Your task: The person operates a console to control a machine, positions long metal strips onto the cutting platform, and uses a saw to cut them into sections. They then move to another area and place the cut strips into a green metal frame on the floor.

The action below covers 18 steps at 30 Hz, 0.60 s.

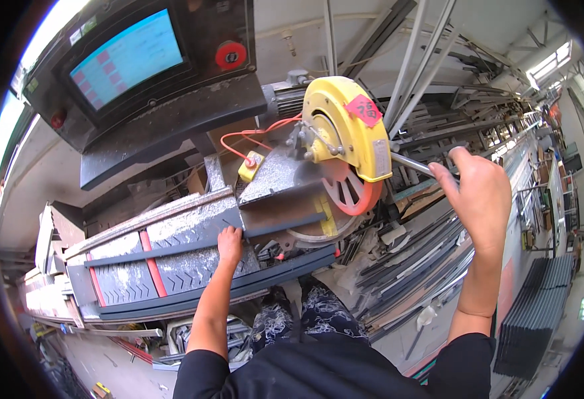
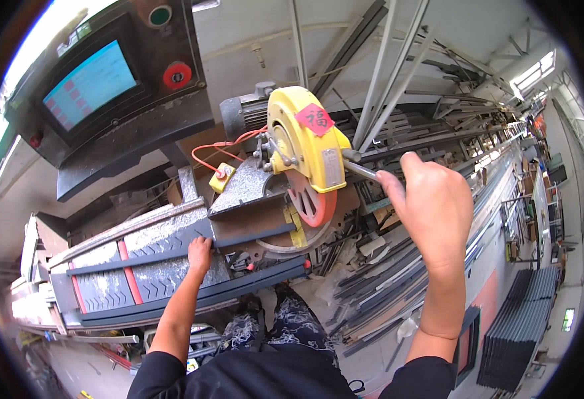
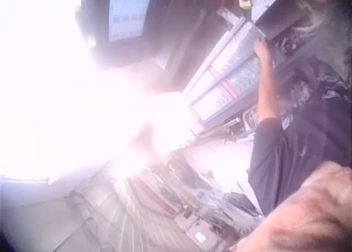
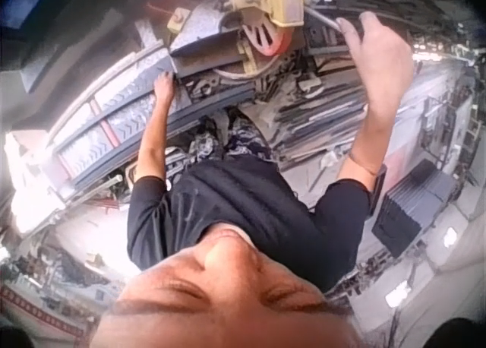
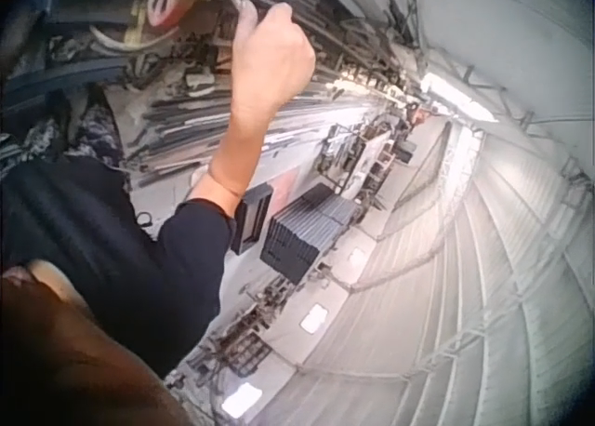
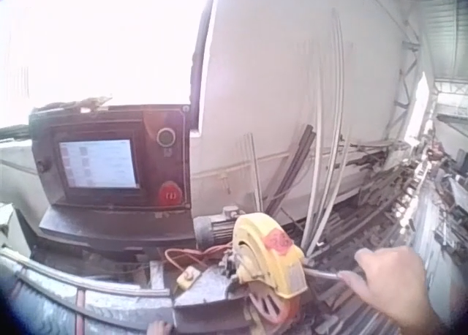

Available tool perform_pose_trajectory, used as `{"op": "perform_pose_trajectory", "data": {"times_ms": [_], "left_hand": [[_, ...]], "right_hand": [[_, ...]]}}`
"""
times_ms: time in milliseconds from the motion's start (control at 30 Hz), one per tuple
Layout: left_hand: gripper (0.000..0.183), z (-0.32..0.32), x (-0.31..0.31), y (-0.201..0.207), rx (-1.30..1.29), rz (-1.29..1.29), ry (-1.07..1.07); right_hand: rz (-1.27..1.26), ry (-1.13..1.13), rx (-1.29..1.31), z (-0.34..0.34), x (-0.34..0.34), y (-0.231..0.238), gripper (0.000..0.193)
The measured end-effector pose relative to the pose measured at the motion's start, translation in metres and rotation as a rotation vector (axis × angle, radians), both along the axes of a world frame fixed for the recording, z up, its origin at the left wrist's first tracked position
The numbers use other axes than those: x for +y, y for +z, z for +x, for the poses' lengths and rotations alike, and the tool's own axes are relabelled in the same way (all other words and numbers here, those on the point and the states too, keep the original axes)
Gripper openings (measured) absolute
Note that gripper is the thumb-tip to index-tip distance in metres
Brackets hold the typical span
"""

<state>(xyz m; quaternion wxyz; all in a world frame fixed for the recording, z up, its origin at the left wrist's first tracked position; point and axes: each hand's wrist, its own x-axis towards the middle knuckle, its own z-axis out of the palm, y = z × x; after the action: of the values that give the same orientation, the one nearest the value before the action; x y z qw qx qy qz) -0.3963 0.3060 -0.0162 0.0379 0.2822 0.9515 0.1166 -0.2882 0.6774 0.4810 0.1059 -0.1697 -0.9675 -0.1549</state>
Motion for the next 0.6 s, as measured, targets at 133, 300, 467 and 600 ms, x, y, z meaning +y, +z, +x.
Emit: {"op": "perform_pose_trajectory", "data": {"times_ms": [133,300,467,600], "left_hand": [[0.02,-0.027,0.01,-0.003,-0.002,0.035,0.076],[0.014,-0.042,0.031,-0.013,0.047,0.016,0.146],[0.007,-0.045,0.039,-0.019,0.112,0.036,0.157],[0.013,-0.052,0.021,-0.013,0.112,0.003,0.175]], "right_hand": [[0.105,0.032,0.035,-0.002,0.0,-0.006,0.036],[0.075,0.059,0.052,0.0,0.005,-0.006,0.037],[0.034,0.066,0.076,-0.001,0.004,-0.006,0.037],[0.043,0.092,0.098,-0.003,0.002,-0.007,0.034]]}}
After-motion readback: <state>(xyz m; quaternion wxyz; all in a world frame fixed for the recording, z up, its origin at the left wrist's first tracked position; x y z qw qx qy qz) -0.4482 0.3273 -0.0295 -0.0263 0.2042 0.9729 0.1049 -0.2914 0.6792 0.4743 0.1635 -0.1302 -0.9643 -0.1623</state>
